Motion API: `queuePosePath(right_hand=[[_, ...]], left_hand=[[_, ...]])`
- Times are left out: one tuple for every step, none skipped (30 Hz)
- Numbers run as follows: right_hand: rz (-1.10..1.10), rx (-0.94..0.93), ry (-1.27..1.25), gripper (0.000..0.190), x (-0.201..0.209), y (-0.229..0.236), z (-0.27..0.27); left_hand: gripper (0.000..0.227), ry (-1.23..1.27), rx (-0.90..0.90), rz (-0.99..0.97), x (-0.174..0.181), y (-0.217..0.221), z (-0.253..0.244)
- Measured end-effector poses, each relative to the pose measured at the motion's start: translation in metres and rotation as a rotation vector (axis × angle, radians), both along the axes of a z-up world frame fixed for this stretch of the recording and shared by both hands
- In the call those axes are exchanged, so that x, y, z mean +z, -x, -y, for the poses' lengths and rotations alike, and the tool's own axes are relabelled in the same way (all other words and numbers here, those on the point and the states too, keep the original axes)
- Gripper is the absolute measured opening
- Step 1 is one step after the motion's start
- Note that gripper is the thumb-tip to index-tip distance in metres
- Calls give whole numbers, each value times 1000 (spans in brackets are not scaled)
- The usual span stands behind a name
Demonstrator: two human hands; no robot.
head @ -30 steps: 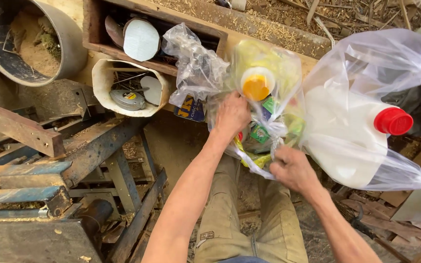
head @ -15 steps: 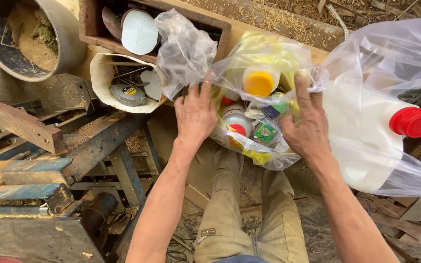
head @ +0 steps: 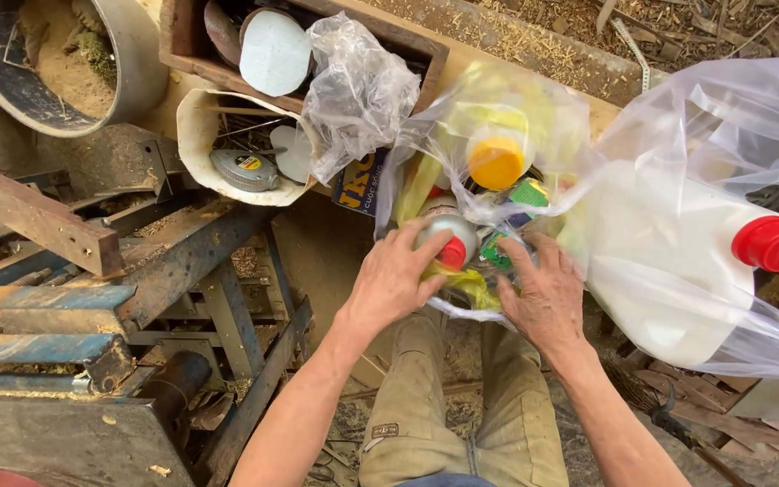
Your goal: Organizing various workshop supplies by placing them into plastic bags and tying the bags shut.
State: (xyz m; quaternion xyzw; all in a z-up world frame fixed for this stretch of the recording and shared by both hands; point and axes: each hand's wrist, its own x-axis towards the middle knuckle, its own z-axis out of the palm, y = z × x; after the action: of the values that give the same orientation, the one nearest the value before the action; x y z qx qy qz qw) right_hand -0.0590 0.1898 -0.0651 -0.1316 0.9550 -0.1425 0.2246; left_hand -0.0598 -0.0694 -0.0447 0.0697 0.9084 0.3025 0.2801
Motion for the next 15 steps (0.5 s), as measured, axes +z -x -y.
queuePosePath(right_hand=[[-2, -4, -2, 63, 0, 1, 2], [-38, -9, 3, 58, -1, 2, 4], [-74, -13, 8, 53, -1, 2, 6], [-71, -14, 8, 53, -2, 4, 11], [-75, -3, 3, 57, -2, 6, 17], [-85, 11, 1, 61, -3, 11, 24], [-86, 13, 4, 61, -3, 12, 29], [-64, 19, -16, 65, -3, 13, 32], [-42, 25, -37, 69, -3, 15, 36], [-41, 24, -38, 69, -4, 15, 34], [-24, 17, -38, 71, -4, 15, 33], [-7, 10, -33, 73, -5, 16, 33], [-8, 10, -30, 73, -2, 18, 35], [-29, 11, -17, 73, 1, 21, 37], [-51, 12, -4, 74, 4, 24, 38]], left_hand=[[68, -2, -4, -2, -6, -4, 2], [42, -96, 120, -103, -13, -9, 4], [27, -190, 245, -204, -20, -15, 6], [27, -190, 245, -200, -26, -3, 0], [20, -300, 331, -198, -32, 8, -6], [18, -408, 420, -201, -39, 22, -10], [18, -405, 421, -204, -61, 29, -11], [21, -288, 441, -85, -84, 37, -12], [25, -170, 460, 34, -107, 45, -13], [25, -171, 460, 35, -109, 49, -10], [35, -46, 423, 131, -112, 54, -6], [56, 82, 385, 224, -114, 59, -1], [56, 85, 385, 223, -117, 57, 0], [64, 27, 411, 264, -119, 59, 0], [73, -33, 437, 304, -123, 60, 0]])
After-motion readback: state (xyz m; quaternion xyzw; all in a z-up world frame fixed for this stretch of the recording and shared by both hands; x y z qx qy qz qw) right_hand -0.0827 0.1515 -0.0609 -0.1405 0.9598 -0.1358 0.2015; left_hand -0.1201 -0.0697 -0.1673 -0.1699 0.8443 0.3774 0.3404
